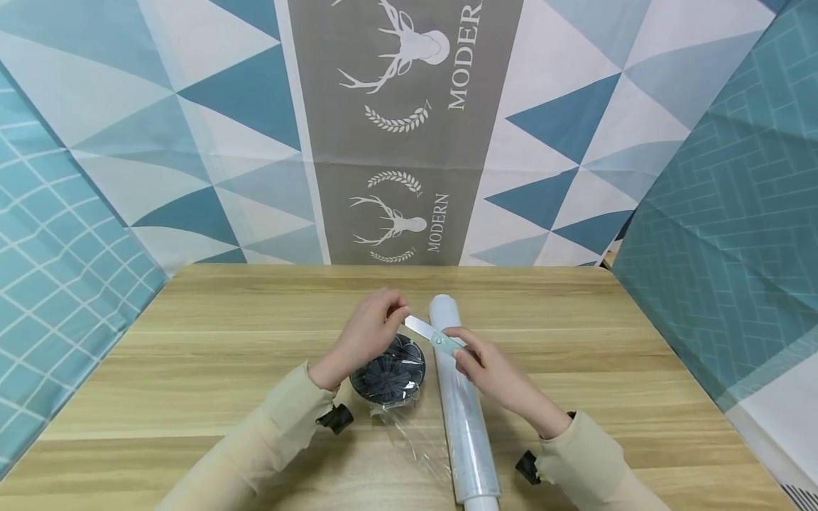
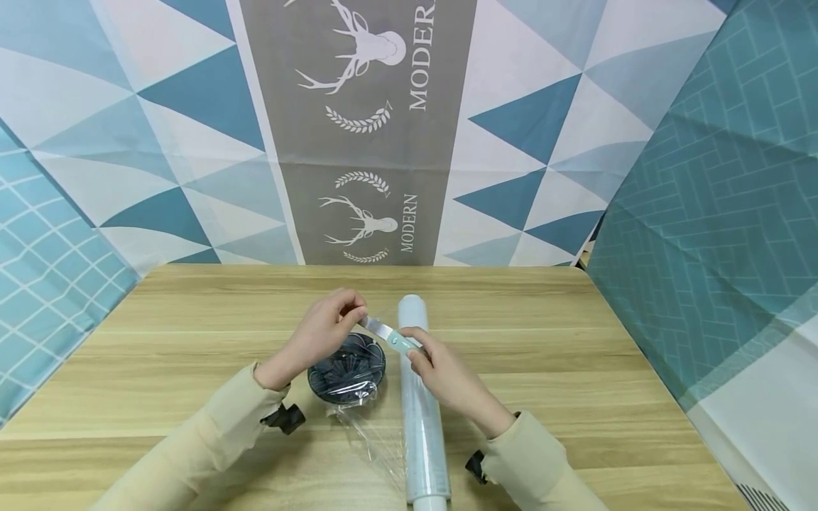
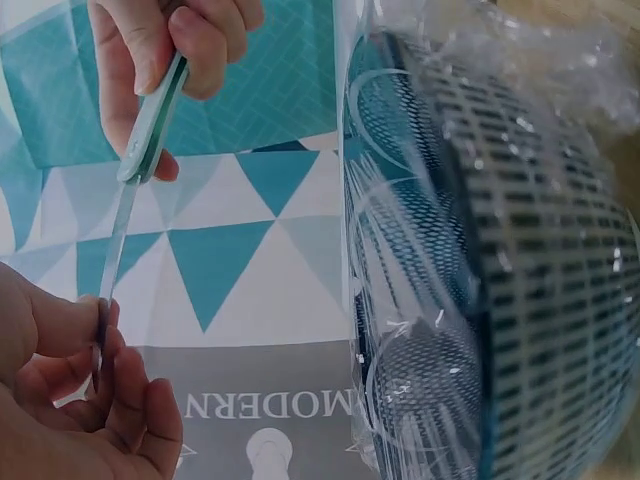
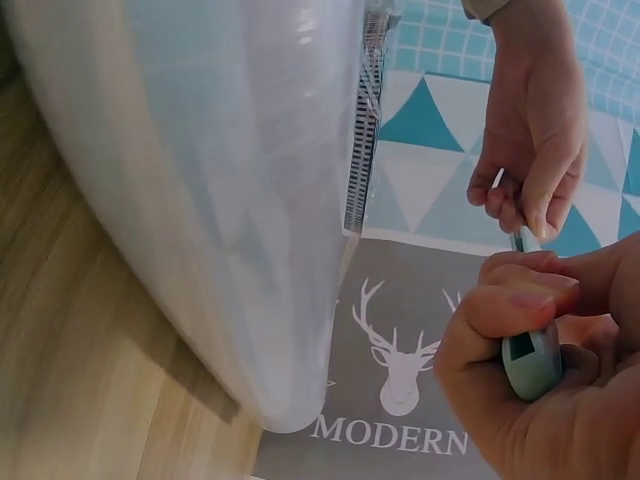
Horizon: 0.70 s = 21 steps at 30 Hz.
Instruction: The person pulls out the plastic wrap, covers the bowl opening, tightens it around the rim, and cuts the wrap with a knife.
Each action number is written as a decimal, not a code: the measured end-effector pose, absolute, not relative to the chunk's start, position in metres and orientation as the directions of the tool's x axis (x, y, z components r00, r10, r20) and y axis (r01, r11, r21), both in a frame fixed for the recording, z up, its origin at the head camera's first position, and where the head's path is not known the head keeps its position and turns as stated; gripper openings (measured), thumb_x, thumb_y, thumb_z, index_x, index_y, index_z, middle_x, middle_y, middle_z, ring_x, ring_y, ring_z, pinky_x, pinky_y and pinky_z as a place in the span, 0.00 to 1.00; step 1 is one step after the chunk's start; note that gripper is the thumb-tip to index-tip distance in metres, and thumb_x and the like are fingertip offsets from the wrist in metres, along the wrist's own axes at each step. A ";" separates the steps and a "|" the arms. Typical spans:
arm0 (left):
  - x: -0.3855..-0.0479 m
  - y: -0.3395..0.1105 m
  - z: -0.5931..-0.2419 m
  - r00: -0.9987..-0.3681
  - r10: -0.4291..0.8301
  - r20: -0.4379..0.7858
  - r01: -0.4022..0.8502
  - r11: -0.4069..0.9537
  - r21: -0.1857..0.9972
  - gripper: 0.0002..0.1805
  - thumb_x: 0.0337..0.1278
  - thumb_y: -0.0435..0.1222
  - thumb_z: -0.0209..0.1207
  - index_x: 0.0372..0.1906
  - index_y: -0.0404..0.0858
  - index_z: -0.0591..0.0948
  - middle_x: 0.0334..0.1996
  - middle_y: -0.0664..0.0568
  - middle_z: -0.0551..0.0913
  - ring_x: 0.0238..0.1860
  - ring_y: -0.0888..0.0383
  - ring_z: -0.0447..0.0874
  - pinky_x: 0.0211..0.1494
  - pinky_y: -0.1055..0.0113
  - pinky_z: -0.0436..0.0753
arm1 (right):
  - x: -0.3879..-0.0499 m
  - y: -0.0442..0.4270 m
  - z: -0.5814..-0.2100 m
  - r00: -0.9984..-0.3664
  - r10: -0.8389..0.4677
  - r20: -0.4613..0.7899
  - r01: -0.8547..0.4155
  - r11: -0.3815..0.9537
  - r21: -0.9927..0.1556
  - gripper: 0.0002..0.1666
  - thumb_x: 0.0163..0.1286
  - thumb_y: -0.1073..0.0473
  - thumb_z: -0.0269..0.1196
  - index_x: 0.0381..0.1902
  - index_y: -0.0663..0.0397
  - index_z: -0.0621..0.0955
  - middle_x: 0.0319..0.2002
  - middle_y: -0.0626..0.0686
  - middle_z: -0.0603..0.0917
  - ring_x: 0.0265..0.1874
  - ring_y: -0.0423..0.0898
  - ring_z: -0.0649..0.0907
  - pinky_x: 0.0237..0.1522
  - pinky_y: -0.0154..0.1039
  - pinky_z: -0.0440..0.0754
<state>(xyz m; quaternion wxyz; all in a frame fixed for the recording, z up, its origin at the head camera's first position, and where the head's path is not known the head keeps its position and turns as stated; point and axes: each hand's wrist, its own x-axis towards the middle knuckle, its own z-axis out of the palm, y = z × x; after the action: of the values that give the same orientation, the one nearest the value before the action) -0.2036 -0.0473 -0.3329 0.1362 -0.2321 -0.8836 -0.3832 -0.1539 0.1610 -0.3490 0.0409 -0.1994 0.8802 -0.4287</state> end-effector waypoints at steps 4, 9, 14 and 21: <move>-0.210 -0.044 -0.332 -0.871 0.299 0.391 0.491 0.583 0.647 0.05 0.57 0.34 0.56 0.27 0.39 0.78 0.26 0.53 0.72 0.28 0.59 0.68 0.31 0.68 0.70 | -0.155 0.162 -0.347 -0.934 -0.349 0.077 -0.276 0.569 -0.775 0.17 0.71 0.62 0.47 0.57 0.51 0.69 0.19 0.46 0.69 0.15 0.36 0.64 0.17 0.30 0.63; -0.220 -0.043 -0.328 -0.898 0.273 0.346 0.441 0.559 0.702 0.07 0.57 0.37 0.56 0.34 0.36 0.79 0.37 0.46 0.75 0.40 0.53 0.72 0.42 0.62 0.75 | -0.159 0.162 -0.344 -0.960 -0.273 0.055 -0.202 0.549 -0.811 0.16 0.71 0.62 0.46 0.56 0.55 0.68 0.21 0.49 0.73 0.13 0.38 0.65 0.14 0.30 0.63; -0.230 -0.044 -0.323 -0.932 0.270 0.241 0.359 0.604 0.712 0.12 0.58 0.38 0.54 0.40 0.32 0.77 0.43 0.41 0.74 0.46 0.47 0.71 0.49 0.55 0.73 | -0.168 0.162 -0.344 -0.982 -0.184 0.035 -0.128 0.522 -0.843 0.18 0.71 0.63 0.45 0.57 0.59 0.67 0.21 0.52 0.75 0.12 0.39 0.67 0.13 0.30 0.64; -0.252 -0.041 -0.324 -0.949 0.308 0.063 0.266 0.681 0.682 0.13 0.57 0.39 0.52 0.39 0.33 0.79 0.38 0.47 0.80 0.37 0.54 0.75 0.43 0.62 0.75 | -0.186 0.157 -0.343 -0.996 -0.084 0.002 -0.051 0.590 -0.806 0.19 0.71 0.59 0.45 0.57 0.57 0.68 0.23 0.53 0.78 0.10 0.39 0.65 0.11 0.29 0.60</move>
<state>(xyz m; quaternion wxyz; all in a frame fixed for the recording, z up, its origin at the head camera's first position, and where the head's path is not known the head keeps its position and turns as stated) -0.2517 -0.0408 -0.3235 -0.0285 -0.1568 -0.9163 -0.3675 -0.1860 0.1568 -0.3431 0.0183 -0.0379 0.8914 -0.4513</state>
